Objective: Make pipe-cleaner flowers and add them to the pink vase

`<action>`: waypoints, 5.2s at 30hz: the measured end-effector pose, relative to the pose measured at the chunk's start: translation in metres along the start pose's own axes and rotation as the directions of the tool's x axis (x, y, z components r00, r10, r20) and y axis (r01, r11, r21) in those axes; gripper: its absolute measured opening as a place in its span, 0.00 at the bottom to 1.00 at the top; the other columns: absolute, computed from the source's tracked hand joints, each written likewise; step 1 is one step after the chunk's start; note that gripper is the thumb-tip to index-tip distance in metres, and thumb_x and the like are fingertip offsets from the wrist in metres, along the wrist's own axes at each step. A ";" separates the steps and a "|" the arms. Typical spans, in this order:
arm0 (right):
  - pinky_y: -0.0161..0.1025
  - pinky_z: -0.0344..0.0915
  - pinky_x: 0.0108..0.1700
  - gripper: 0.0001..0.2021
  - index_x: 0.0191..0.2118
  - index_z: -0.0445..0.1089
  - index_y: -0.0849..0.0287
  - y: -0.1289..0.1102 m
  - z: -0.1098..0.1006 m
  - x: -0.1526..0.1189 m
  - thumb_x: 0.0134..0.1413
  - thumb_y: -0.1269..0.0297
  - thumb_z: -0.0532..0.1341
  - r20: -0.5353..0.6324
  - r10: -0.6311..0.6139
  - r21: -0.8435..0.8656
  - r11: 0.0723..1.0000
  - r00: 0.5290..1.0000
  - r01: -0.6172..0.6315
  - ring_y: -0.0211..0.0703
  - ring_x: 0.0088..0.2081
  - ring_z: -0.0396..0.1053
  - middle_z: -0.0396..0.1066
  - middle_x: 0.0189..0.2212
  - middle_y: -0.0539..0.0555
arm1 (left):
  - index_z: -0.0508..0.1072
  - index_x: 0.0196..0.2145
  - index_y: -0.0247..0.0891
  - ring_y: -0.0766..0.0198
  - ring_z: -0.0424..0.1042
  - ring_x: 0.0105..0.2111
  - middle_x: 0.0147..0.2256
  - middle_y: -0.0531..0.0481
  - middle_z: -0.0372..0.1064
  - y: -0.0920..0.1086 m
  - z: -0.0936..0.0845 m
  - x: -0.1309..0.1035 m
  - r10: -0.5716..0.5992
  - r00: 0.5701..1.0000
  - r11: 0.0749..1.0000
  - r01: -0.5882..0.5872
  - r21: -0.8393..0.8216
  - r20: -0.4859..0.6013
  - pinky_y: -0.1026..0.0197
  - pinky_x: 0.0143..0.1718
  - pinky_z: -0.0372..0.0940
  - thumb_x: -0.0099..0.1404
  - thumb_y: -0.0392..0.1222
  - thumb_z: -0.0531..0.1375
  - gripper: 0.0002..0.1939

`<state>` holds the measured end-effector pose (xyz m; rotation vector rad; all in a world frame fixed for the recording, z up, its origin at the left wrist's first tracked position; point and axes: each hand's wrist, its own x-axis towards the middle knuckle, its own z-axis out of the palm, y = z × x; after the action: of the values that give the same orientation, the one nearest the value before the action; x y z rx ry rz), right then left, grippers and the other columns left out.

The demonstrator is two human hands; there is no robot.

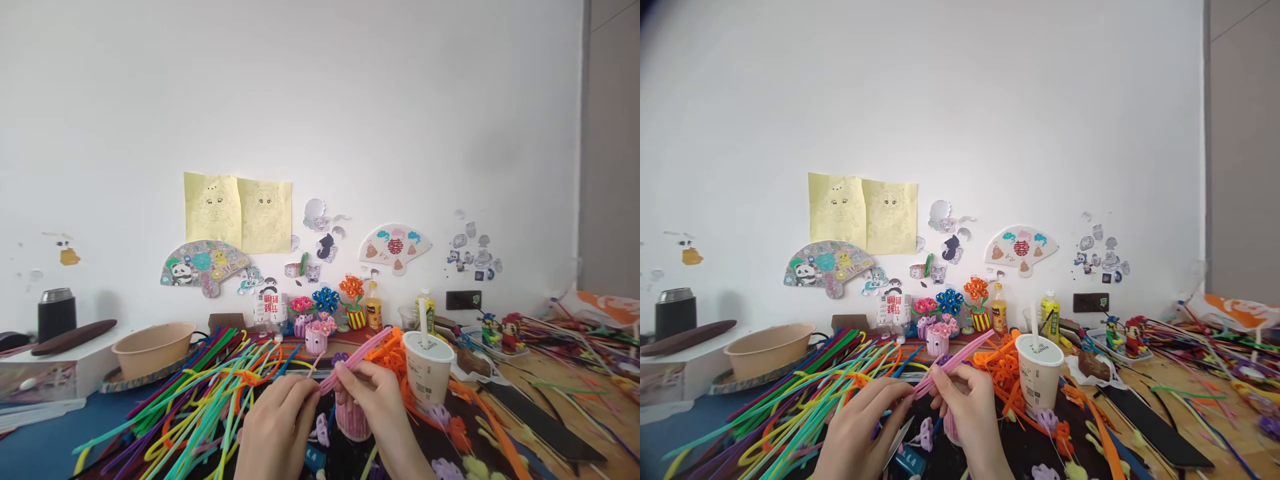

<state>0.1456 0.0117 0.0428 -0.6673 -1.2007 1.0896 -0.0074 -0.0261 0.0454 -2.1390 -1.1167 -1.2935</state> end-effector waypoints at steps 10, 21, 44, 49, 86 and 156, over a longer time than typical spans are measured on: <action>0.30 0.58 0.20 0.19 0.20 0.73 0.64 0.000 0.002 -0.003 0.43 0.50 0.69 -0.005 0.017 -0.009 1.000 1.000 -0.017 0.34 0.17 0.64 0.69 0.14 0.51 | 0.69 0.35 0.41 0.65 0.74 0.30 0.31 0.52 0.74 0.010 -0.001 -0.005 -0.052 0.999 0.998 0.052 -0.017 -0.004 0.65 0.32 0.67 0.66 0.37 0.55 0.04; 0.28 0.56 0.19 0.18 0.20 0.73 0.64 -0.004 0.002 -0.006 0.44 0.53 0.69 0.006 0.056 0.031 0.998 0.998 -0.057 0.32 0.16 0.64 0.70 0.15 0.51 | 0.68 0.38 0.40 0.67 0.73 0.32 0.32 0.52 0.72 0.010 0.000 -0.009 -0.014 0.999 1.000 0.015 0.008 -0.052 0.67 0.34 0.65 0.68 0.33 0.52 0.06; 0.26 0.55 0.16 0.16 0.20 0.75 0.65 -0.001 0.003 -0.005 0.38 0.55 0.73 -0.008 0.137 0.227 0.965 0.991 -0.132 0.30 0.15 0.64 0.71 0.15 0.52 | 0.69 0.35 0.40 0.67 0.73 0.32 0.32 0.52 0.72 0.002 -0.002 -0.010 -0.150 0.989 0.983 0.147 -0.111 -0.013 0.68 0.35 0.66 0.67 0.35 0.53 0.06; 0.27 0.57 0.17 0.16 0.20 0.74 0.65 0.000 0.002 -0.004 0.38 0.55 0.73 -0.016 0.133 0.219 0.967 0.991 -0.126 0.31 0.16 0.63 0.71 0.15 0.52 | 0.69 0.35 0.41 0.67 0.72 0.32 0.32 0.53 0.72 0.005 -0.002 -0.008 -0.138 0.990 0.980 0.134 -0.146 -0.019 0.68 0.34 0.66 0.66 0.35 0.55 0.04; 0.29 0.58 0.15 0.23 0.21 0.75 0.67 0.006 -0.005 0.002 0.35 0.46 0.71 0.226 0.171 0.058 0.980 0.959 -0.188 0.33 0.13 0.63 0.69 0.12 0.53 | 0.64 0.35 0.42 0.67 0.67 0.33 0.32 0.53 0.67 0.008 0.000 -0.011 -0.083 0.997 0.974 0.082 -0.211 0.007 0.66 0.36 0.61 0.68 0.32 0.51 0.07; 0.27 0.53 0.16 0.20 0.16 0.72 0.66 -0.011 0.009 -0.008 0.31 0.52 0.75 0.152 0.250 0.277 0.918 0.956 -0.284 0.27 0.13 0.59 0.68 0.13 0.51 | 0.68 0.30 0.39 0.68 0.67 0.27 0.27 0.53 0.67 0.009 -0.011 -0.002 -0.137 0.981 0.932 0.175 -0.316 0.141 0.68 0.28 0.62 0.66 0.37 0.55 0.07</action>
<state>0.1403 -0.0009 0.0516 -0.5509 -1.0300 1.5218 -0.0065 -0.0401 0.0499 -2.4339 -1.2107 -1.5356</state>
